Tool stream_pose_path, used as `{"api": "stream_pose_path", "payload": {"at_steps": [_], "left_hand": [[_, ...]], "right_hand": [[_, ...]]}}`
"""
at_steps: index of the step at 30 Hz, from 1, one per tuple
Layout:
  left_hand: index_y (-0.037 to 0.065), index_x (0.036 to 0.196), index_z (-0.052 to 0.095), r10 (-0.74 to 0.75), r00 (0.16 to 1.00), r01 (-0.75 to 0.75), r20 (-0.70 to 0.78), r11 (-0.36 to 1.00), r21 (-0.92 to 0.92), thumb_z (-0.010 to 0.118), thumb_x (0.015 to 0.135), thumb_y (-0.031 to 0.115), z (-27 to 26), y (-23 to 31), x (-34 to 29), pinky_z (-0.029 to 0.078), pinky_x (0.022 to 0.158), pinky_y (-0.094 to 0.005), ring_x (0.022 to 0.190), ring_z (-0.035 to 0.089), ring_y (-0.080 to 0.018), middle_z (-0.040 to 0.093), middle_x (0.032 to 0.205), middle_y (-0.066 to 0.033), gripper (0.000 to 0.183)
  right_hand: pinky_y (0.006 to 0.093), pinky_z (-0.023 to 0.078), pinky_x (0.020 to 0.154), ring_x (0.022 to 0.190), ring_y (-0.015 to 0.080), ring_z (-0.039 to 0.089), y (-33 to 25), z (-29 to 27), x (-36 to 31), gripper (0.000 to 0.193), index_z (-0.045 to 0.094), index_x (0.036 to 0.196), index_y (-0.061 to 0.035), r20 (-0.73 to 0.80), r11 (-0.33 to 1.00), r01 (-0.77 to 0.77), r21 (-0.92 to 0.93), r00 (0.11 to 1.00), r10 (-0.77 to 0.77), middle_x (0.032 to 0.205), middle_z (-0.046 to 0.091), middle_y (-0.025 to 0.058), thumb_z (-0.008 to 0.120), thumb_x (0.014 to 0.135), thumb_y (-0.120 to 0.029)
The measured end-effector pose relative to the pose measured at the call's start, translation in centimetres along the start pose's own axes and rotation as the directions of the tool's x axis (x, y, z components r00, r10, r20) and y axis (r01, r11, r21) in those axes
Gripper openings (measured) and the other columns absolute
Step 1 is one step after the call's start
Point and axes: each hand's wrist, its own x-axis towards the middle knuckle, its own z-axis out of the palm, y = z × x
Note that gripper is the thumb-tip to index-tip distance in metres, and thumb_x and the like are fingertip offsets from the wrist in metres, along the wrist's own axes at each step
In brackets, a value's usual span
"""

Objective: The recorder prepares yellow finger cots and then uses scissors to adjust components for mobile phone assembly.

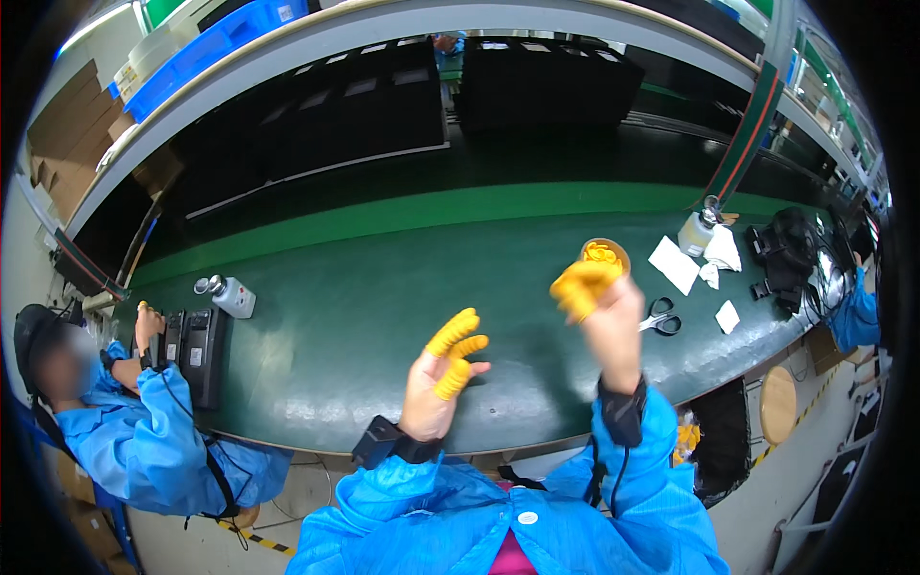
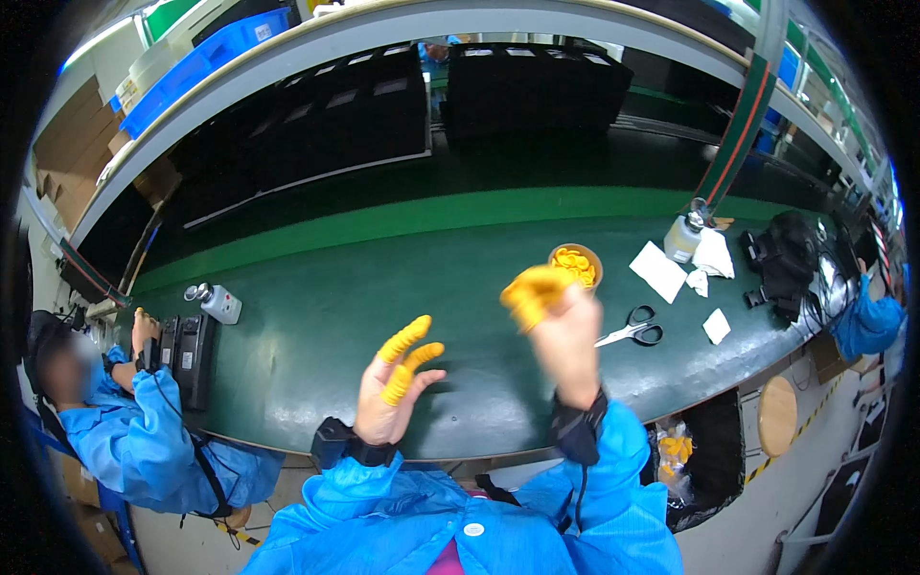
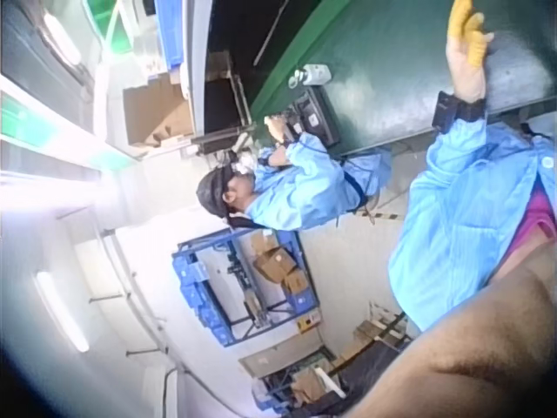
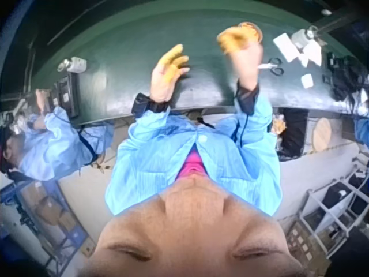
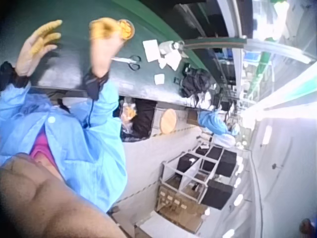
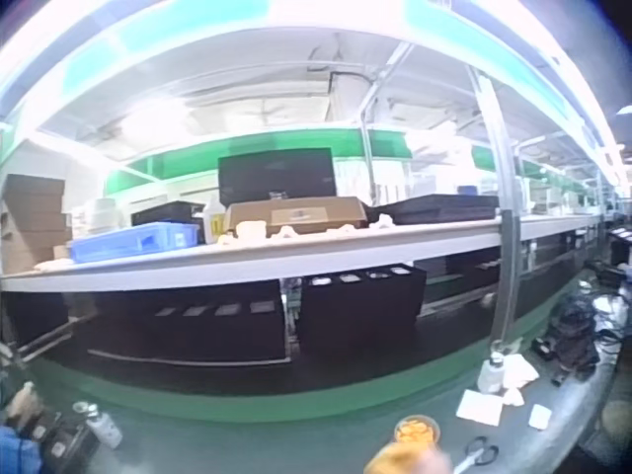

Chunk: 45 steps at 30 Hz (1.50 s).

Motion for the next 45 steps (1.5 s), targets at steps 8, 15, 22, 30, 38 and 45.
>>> {"api": "stream_pose_path", "payload": {"at_steps": [8,15,22,30,38,45], "left_hand": [[0.001,0.129,0.058,-0.014,1.000,0.014,0.004,1.000,0.022,0.058,0.099,0.038,-1.0,0.2,0.1,0.055,0.089,-0.0404,0.117,0.058,-0.0265,0.047,0.146,-0.0150,0.048],[0.000,0.096,0.068,-0.064,0.993,0.092,-0.095,0.944,0.318,0.061,0.098,0.024,-0.9,-0.6,1.1,0.055,0.076,-0.0321,0.104,0.063,-0.0217,0.062,0.125,-0.0149,0.025],[0.003,0.059,0.045,0.036,0.999,-0.030,0.001,0.800,0.600,0.085,0.076,0.009,1.9,-3.5,0.8,0.049,0.067,-0.0290,0.078,0.062,-0.0155,0.070,0.092,-0.0100,0.044],[-0.001,0.069,0.062,0.064,0.998,-0.040,-0.010,0.724,0.689,0.083,0.071,0.003,1.6,-2.0,-1.7,0.048,0.063,-0.0285,0.070,0.062,-0.0152,0.068,0.079,-0.0078,0.021],[0.000,0.076,0.065,-0.077,0.997,0.066,-0.012,0.755,0.653,0.075,0.072,0.000,0.9,-2.7,-1.8,0.049,0.064,-0.0290,0.072,0.064,-0.0145,0.066,0.076,-0.0065,0.011],[0.000,0.080,0.066,-0.017,1.000,-0.003,0.024,0.759,0.651,0.072,0.076,0.002,0.8,-3.2,-1.2,0.050,0.073,-0.0283,0.085,0.063,-0.0162,0.067,0.093,-0.0082,0.008]], "right_hand": [[0.0349,0.054,0.068,0.077,0.0257,0.070,2.4,-13.6,4.9,0.019,0.072,0.100,0.0005,-0.171,0.725,0.106,-0.680,0.939,-0.297,0.093,0.071,0.0167,0.071,0.081,0.000],[0.0327,0.053,0.065,0.076,0.0227,0.067,1.4,-15.6,0.0,0.024,0.073,0.101,-0.0044,0.128,0.725,0.138,-0.675,0.989,-0.069,0.087,0.070,0.0135,0.070,0.079,0.003],[0.0379,0.051,0.086,0.098,0.0294,0.064,-0.6,-2.1,-6.1,0.038,0.070,0.105,-0.0065,0.478,0.817,0.528,-0.232,0.793,-0.377,0.109,0.068,0.0093,0.084,0.072,-0.016],[0.0350,0.053,0.077,0.090,0.0263,0.060,0.7,0.7,-6.1,0.030,0.075,0.098,-0.0085,0.563,0.703,0.704,-0.102,0.623,-0.543,0.108,0.069,0.0047,0.083,0.071,-0.017],[0.0335,0.053,0.076,0.087,0.0242,0.062,1.6,2.1,-6.9,0.025,0.077,0.093,-0.0092,0.530,0.736,0.676,-0.018,0.631,-0.566,0.102,0.071,0.0041,0.083,0.070,-0.016],[0.0336,0.053,0.076,0.088,0.0233,0.064,1.5,2.3,-6.9,0.026,0.077,0.094,-0.0095,0.530,0.741,0.671,0.006,0.626,-0.572,0.101,0.072,0.0037,0.084,0.070,-0.019]]}}
